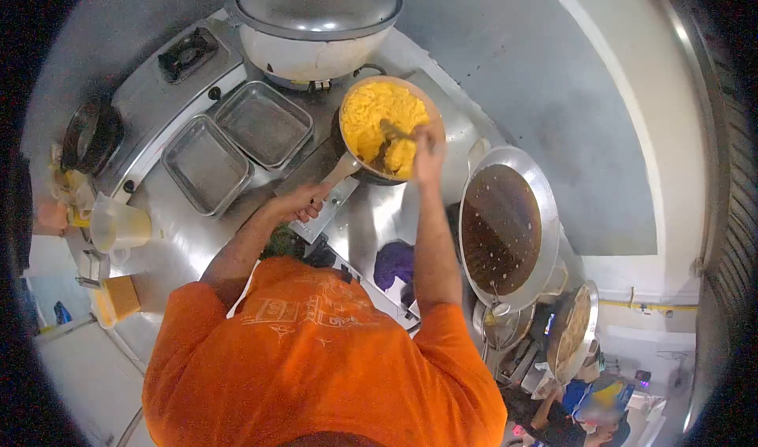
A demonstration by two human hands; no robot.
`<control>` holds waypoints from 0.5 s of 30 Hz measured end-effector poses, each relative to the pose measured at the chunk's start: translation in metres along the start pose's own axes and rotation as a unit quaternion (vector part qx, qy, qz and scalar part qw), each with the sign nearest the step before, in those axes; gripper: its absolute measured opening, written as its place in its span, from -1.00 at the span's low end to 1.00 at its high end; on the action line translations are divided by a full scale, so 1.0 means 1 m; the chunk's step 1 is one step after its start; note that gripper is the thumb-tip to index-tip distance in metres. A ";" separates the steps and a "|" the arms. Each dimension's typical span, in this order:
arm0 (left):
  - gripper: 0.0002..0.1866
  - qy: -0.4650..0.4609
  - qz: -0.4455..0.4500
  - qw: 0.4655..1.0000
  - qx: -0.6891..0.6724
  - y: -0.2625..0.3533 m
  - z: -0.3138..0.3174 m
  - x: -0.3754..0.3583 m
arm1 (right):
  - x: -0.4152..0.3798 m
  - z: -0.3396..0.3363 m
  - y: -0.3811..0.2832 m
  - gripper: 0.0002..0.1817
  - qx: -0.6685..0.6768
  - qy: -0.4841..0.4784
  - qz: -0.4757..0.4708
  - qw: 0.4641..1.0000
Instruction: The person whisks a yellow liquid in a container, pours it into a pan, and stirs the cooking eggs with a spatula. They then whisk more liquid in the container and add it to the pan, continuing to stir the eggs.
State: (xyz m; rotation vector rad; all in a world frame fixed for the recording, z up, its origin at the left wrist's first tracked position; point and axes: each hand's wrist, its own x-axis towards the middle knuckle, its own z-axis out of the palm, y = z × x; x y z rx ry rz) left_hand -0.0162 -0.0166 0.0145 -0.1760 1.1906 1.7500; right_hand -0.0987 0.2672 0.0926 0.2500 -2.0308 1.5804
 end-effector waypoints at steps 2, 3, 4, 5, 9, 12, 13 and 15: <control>-0.57 0.005 0.000 1.000 -0.004 0.001 -0.001 -0.001 | 0.038 0.004 -0.041 -0.68 0.100 0.107 0.045 0.988; -0.58 0.003 -0.002 1.000 -0.012 0.002 -0.001 -0.002 | 0.051 0.006 -0.054 -0.64 0.136 0.134 0.082 0.978; -0.58 -0.001 -0.007 1.000 -0.018 0.001 0.000 -0.002 | 0.059 0.003 -0.066 -0.59 0.168 0.164 0.119 0.965; -0.58 -0.001 -0.012 1.000 -0.012 0.001 0.001 -0.002 | 0.064 -0.002 -0.079 -0.58 0.178 0.185 0.111 0.960; -0.58 -0.002 -0.019 1.000 0.000 0.003 -0.001 -0.002 | 0.077 -0.024 -0.109 -0.60 0.200 0.141 0.061 0.968; -0.59 -0.009 -0.018 1.000 -0.006 0.002 -0.001 -0.001 | 0.063 -0.036 -0.115 -0.66 0.156 0.070 0.070 0.983; -0.59 -0.010 -0.016 1.000 -0.010 0.002 -0.002 -0.002 | 0.055 -0.039 -0.105 -0.68 0.140 0.065 0.073 0.985; -0.60 -0.016 -0.013 1.000 -0.008 0.004 -0.003 -0.002 | 0.037 -0.043 -0.081 -0.70 0.134 0.067 0.076 0.986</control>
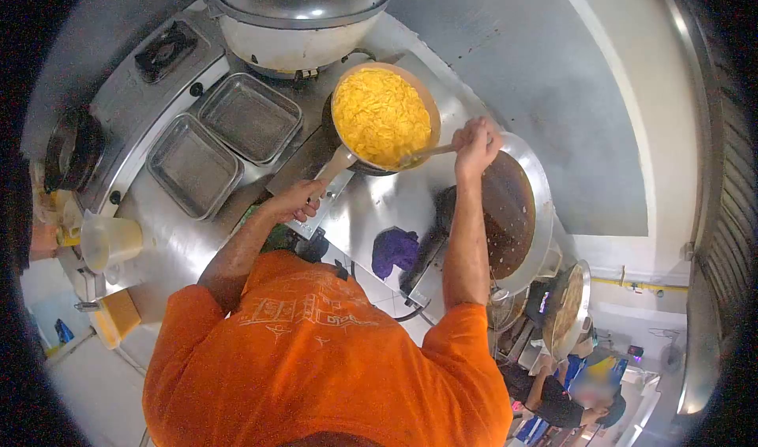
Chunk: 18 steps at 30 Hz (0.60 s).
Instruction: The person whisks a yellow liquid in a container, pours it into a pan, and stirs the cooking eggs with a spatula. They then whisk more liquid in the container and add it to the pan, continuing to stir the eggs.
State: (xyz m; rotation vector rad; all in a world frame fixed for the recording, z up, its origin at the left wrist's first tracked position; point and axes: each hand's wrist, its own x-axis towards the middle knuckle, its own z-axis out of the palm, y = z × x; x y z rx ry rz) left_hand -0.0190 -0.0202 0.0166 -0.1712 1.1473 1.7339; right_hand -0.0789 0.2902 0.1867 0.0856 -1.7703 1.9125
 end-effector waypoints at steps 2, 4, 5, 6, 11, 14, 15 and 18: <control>-0.61 -0.004 0.000 1.000 0.001 0.000 -0.001 0.001 | -0.013 -0.010 0.025 -0.71 0.020 0.016 -0.001 1.000; -0.61 -0.008 -0.001 1.000 0.001 -0.001 -0.002 0.003 | -0.011 -0.013 0.035 -0.71 -0.097 0.025 -0.057 0.993; -0.61 -0.005 -0.005 1.000 -0.001 -0.001 -0.002 0.003 | -0.009 -0.015 0.039 -0.71 -0.153 0.030 -0.084 0.984; -0.61 -0.003 -0.009 1.000 -0.003 -0.001 -0.001 0.003 | -0.007 -0.019 0.028 -0.75 -0.269 0.025 -0.076 0.960; -0.60 0.005 0.005 1.000 0.007 0.004 0.001 -0.003 | -0.020 -0.014 -0.047 -0.77 -0.644 -0.110 0.008 0.757; -0.58 -0.011 0.000 1.000 0.007 -0.002 -0.004 0.005 | -0.036 -0.011 -0.050 -0.68 -0.767 -0.260 0.079 0.581; -0.58 -0.021 -0.004 1.000 0.004 -0.004 -0.007 0.007 | -0.041 -0.003 -0.041 -0.70 -0.784 -0.274 0.085 0.551; -0.57 -0.025 -0.002 1.000 0.001 -0.001 -0.005 0.005 | -0.034 0.012 -0.022 -0.75 -0.808 -0.301 0.084 0.499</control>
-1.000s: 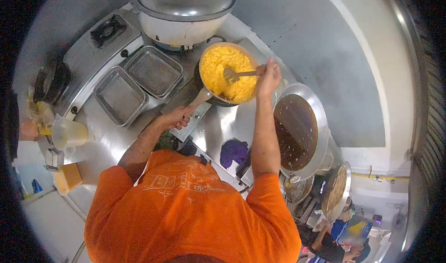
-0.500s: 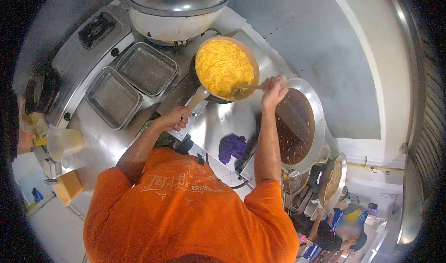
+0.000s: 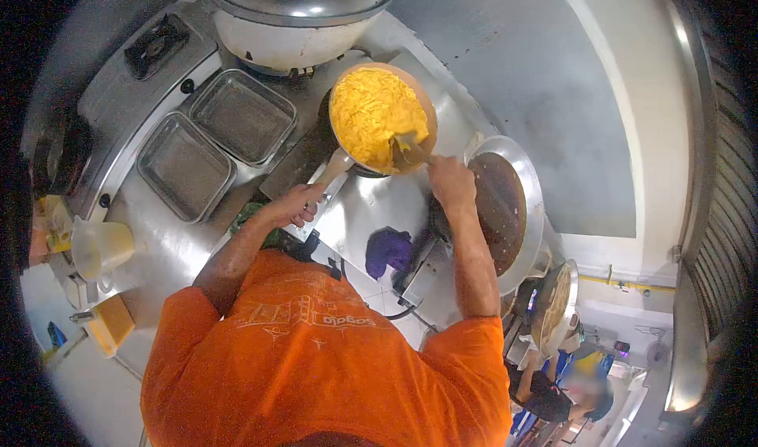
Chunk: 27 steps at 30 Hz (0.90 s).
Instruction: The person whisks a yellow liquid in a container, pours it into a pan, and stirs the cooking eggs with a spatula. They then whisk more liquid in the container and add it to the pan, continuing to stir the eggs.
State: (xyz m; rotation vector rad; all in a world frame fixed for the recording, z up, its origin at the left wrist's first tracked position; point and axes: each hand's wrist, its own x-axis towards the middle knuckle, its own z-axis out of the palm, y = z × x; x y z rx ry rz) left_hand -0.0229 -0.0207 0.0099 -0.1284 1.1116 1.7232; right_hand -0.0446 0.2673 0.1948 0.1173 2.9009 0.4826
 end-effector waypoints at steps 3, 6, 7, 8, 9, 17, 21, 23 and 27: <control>-0.57 0.012 0.001 1.000 0.006 0.003 0.005 -0.005 | 0.011 -0.018 0.006 -0.79 0.010 0.027 -0.024 0.999; -0.56 0.025 0.005 1.000 0.013 0.005 0.006 -0.008 | 0.009 -0.058 0.036 -0.79 -0.019 0.034 -0.065 0.997; -0.56 0.027 0.007 0.999 0.017 0.005 0.006 -0.007 | 0.010 -0.065 0.047 -0.79 -0.036 0.035 -0.081 0.995; -0.56 0.019 0.005 1.000 0.012 0.003 0.005 -0.005 | 0.010 -0.070 0.059 -0.78 -0.052 0.036 -0.098 0.993; -0.55 0.012 0.003 1.000 0.007 0.001 0.003 -0.003 | 0.009 -0.067 0.072 -0.77 -0.070 0.056 -0.116 0.989; -0.60 0.006 0.004 1.000 0.000 0.002 0.002 -0.002 | -0.028 -0.072 0.080 -0.74 -0.084 0.007 -0.143 0.986; -0.59 0.009 -0.002 1.000 0.005 0.007 0.005 -0.007 | -0.028 -0.062 0.084 -0.70 -0.082 -0.020 -0.103 0.991; -0.59 0.011 -0.001 1.000 0.001 0.008 0.004 -0.007 | -0.038 -0.068 0.075 -0.68 0.010 -0.029 -0.161 0.986; -0.59 -0.009 -0.009 1.000 -0.019 0.001 0.000 -0.002 | -0.037 -0.062 0.064 -0.68 0.074 -0.065 -0.169 0.981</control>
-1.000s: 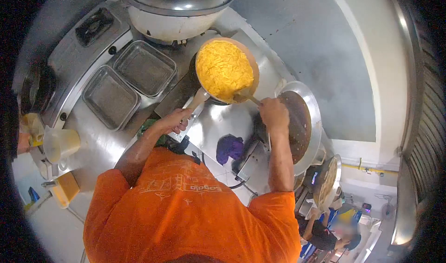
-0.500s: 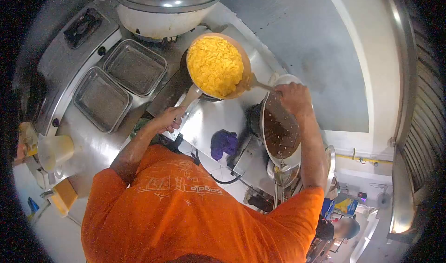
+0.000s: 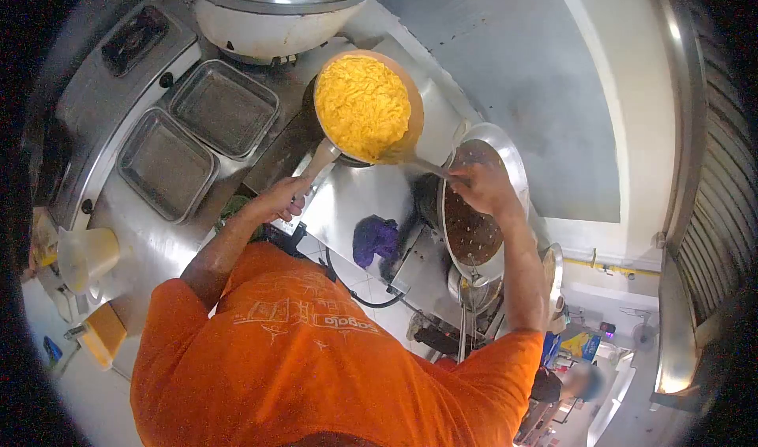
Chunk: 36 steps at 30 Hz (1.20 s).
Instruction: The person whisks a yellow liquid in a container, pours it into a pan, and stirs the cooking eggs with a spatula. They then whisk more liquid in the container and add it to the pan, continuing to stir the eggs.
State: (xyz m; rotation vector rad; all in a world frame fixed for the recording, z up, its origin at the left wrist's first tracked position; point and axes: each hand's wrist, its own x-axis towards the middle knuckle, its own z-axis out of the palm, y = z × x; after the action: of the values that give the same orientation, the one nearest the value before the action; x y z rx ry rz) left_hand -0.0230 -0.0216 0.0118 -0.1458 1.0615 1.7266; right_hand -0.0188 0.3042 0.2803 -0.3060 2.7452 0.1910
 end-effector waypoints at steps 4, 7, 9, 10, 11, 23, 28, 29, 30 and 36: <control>-0.60 0.011 0.006 1.000 0.006 0.004 0.002 -0.004 | 0.028 0.014 -0.020 -0.67 0.148 -0.045 0.046 0.987; -0.60 -0.004 0.004 1.000 -0.011 0.000 -0.002 -0.001 | 0.044 0.022 0.004 -0.67 0.202 -0.033 0.077 0.976; -0.60 -0.012 0.008 1.000 -0.015 -0.002 -0.004 0.001 | 0.042 0.006 0.011 -0.68 0.210 -0.030 0.064 0.975; -0.61 -0.016 0.010 1.000 -0.017 -0.002 -0.004 0.002 | 0.039 0.004 0.015 -0.67 0.180 -0.029 0.059 0.981; -0.62 -0.011 0.008 1.000 -0.010 -0.003 -0.004 0.002 | 0.034 0.001 0.025 -0.67 0.150 -0.027 0.055 0.987; -0.60 -0.010 0.017 1.000 0.017 -0.005 -0.006 0.006 | 0.080 0.130 -0.045 -0.67 0.154 0.155 0.045 0.975; -0.59 -0.015 0.014 1.000 0.023 -0.006 -0.006 0.006 | 0.120 0.113 0.003 -0.65 0.190 0.191 0.033 0.962; -0.59 -0.015 0.012 1.000 0.014 -0.007 -0.006 0.006 | 0.113 0.105 0.010 -0.65 0.232 0.143 0.080 0.959; -0.59 -0.016 0.011 1.000 0.003 -0.007 -0.006 0.006 | 0.101 0.080 0.002 -0.65 0.272 0.094 0.125 0.950; -0.63 -0.015 0.014 1.000 -0.011 -0.007 -0.006 0.007 | 0.047 0.035 0.041 -0.66 0.199 0.039 0.126 0.971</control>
State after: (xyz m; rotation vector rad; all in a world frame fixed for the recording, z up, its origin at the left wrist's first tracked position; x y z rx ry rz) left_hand -0.0226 -0.0208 -0.0002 -0.1204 1.0270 1.7610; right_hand -0.0594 0.3412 0.2337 0.1476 2.8097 -0.3110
